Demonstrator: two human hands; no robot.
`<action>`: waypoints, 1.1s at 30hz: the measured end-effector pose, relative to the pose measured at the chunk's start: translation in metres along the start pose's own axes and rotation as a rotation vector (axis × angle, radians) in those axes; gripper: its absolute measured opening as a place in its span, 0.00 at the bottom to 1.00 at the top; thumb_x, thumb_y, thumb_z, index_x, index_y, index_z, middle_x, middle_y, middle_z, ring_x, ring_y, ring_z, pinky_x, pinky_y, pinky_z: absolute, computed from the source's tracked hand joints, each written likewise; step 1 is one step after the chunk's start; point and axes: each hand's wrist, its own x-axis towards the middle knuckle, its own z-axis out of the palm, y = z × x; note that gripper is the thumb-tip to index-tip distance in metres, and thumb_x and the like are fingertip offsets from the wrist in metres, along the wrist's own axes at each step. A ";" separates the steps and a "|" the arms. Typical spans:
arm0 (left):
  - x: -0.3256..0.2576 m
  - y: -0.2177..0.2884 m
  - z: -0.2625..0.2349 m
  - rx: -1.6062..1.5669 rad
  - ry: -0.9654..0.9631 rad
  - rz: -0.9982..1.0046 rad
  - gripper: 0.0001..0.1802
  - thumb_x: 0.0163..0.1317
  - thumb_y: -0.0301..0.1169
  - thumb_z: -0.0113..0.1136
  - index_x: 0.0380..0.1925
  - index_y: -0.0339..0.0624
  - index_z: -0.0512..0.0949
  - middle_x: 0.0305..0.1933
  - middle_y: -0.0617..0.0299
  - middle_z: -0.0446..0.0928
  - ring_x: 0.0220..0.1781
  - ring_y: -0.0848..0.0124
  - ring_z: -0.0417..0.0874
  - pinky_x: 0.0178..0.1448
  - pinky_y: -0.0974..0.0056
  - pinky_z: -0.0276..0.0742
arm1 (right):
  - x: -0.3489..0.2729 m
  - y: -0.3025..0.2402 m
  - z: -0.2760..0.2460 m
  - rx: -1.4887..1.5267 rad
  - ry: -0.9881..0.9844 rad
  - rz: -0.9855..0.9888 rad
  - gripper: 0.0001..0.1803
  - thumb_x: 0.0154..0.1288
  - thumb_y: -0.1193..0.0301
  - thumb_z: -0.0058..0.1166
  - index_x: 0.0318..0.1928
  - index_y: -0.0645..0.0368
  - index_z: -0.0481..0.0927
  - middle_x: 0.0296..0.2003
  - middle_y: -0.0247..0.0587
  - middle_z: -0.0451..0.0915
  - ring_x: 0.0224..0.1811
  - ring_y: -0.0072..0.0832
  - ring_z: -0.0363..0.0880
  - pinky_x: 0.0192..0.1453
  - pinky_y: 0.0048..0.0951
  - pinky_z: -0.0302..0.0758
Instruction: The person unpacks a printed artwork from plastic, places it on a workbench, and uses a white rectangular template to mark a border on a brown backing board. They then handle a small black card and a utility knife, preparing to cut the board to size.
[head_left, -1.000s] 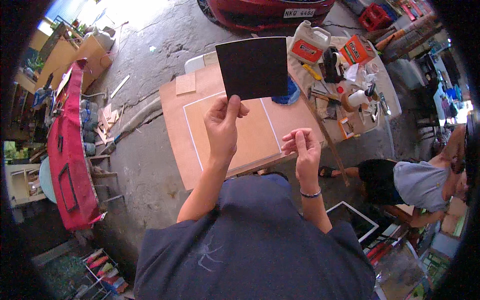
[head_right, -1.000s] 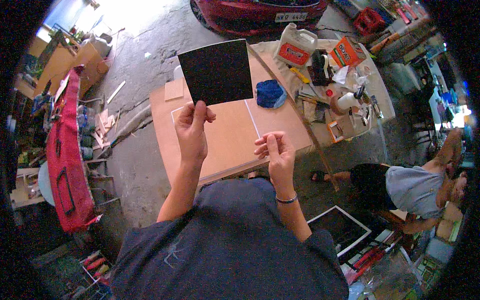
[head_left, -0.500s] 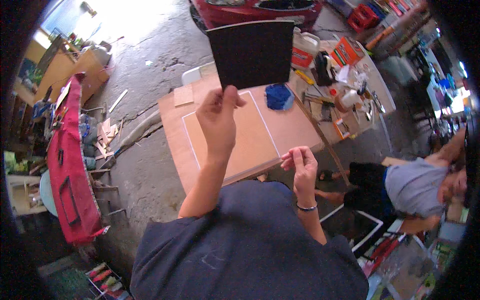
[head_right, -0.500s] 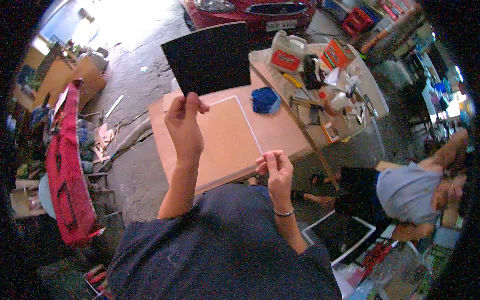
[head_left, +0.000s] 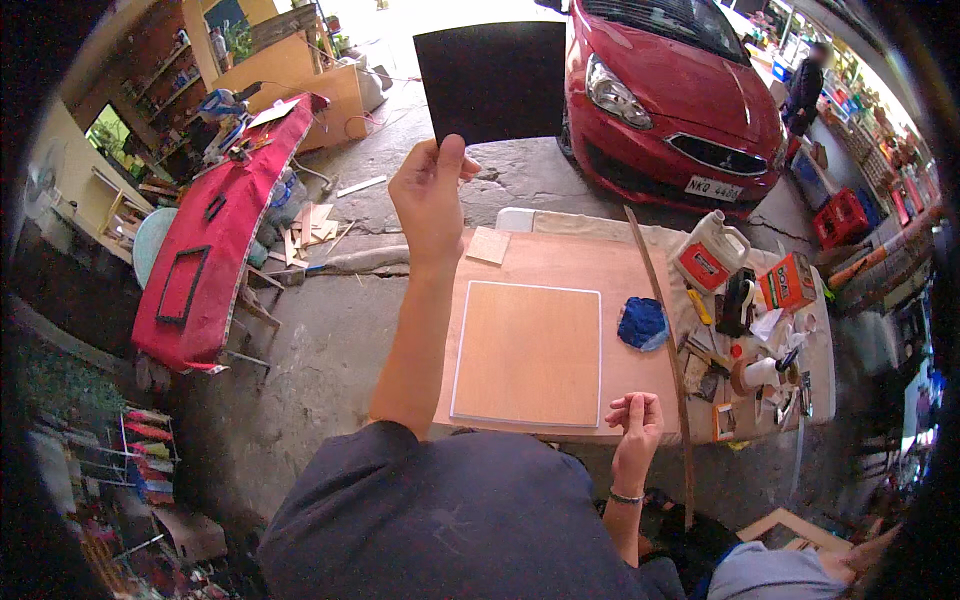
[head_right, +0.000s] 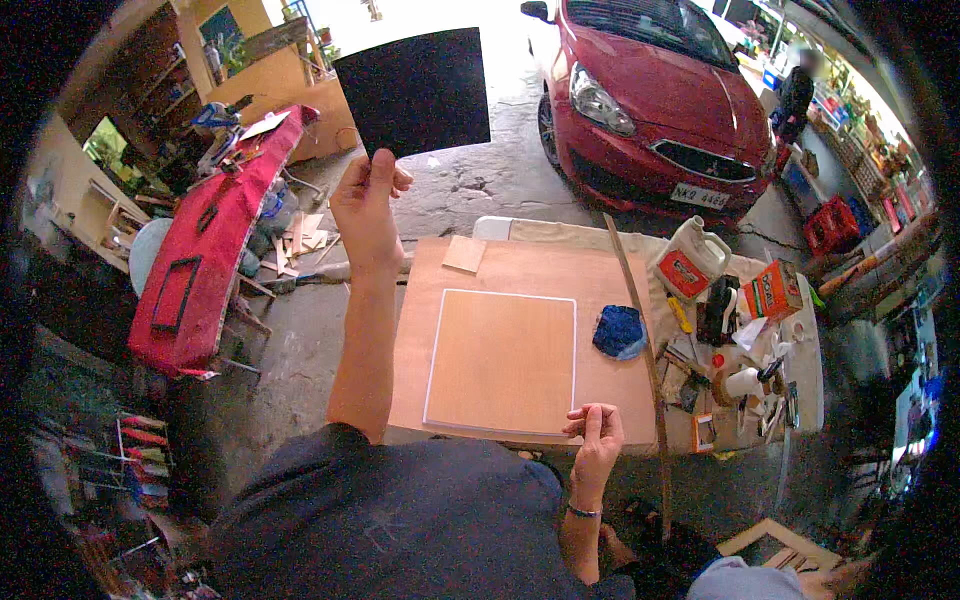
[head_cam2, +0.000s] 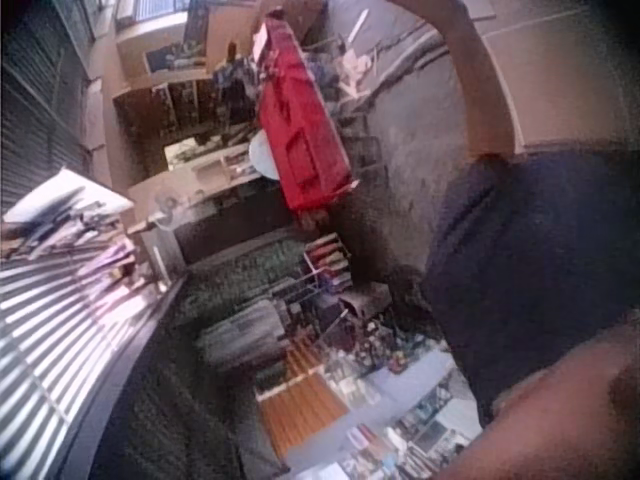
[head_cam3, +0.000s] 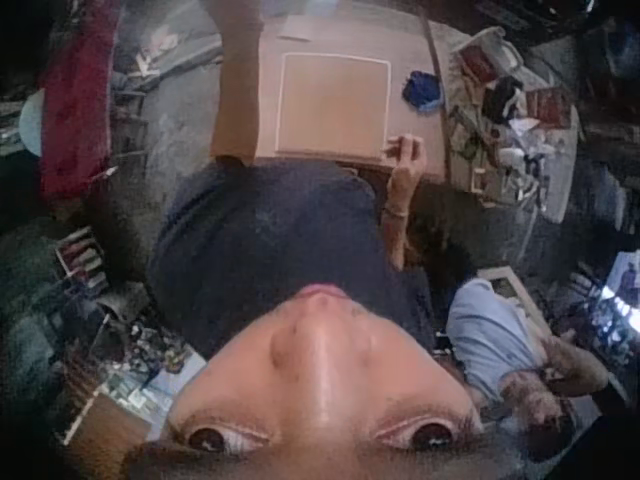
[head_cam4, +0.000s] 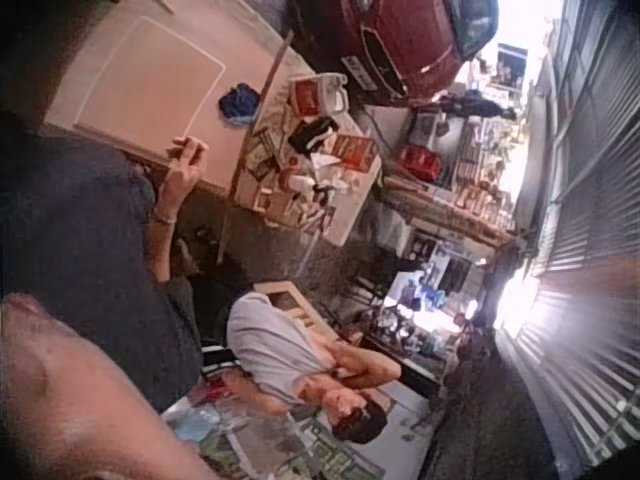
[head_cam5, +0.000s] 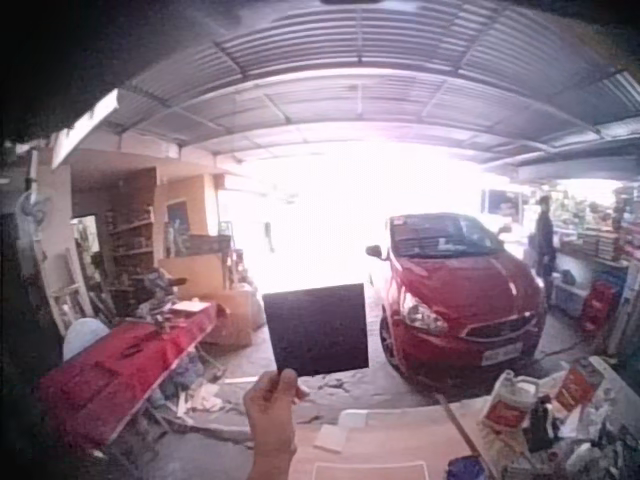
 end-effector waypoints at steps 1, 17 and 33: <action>0.000 0.004 0.000 0.004 0.009 0.020 0.14 0.67 0.39 0.65 0.30 0.37 0.81 0.25 0.65 0.80 0.29 0.79 0.77 0.38 0.72 0.69 | 0.004 -0.001 0.001 0.004 -0.015 -0.004 0.12 0.78 0.67 0.45 0.37 0.61 0.74 0.29 0.40 0.81 0.24 0.22 0.78 0.29 0.24 0.73; 0.023 0.041 0.020 0.341 -0.408 0.066 0.13 0.69 0.36 0.61 0.34 0.36 0.81 0.26 0.65 0.79 0.29 0.79 0.77 0.37 0.72 0.71 | 0.020 0.000 -0.011 0.012 -0.078 0.025 0.12 0.78 0.66 0.46 0.38 0.60 0.75 0.29 0.41 0.81 0.25 0.22 0.78 0.31 0.23 0.74; 0.048 0.082 0.093 0.594 -1.023 0.150 0.13 0.74 0.36 0.53 0.35 0.38 0.74 0.23 0.73 0.65 0.26 0.82 0.65 0.30 0.73 0.61 | 0.003 0.004 -0.048 0.095 0.107 -0.003 0.11 0.77 0.66 0.47 0.38 0.60 0.75 0.29 0.38 0.82 0.25 0.20 0.78 0.31 0.21 0.73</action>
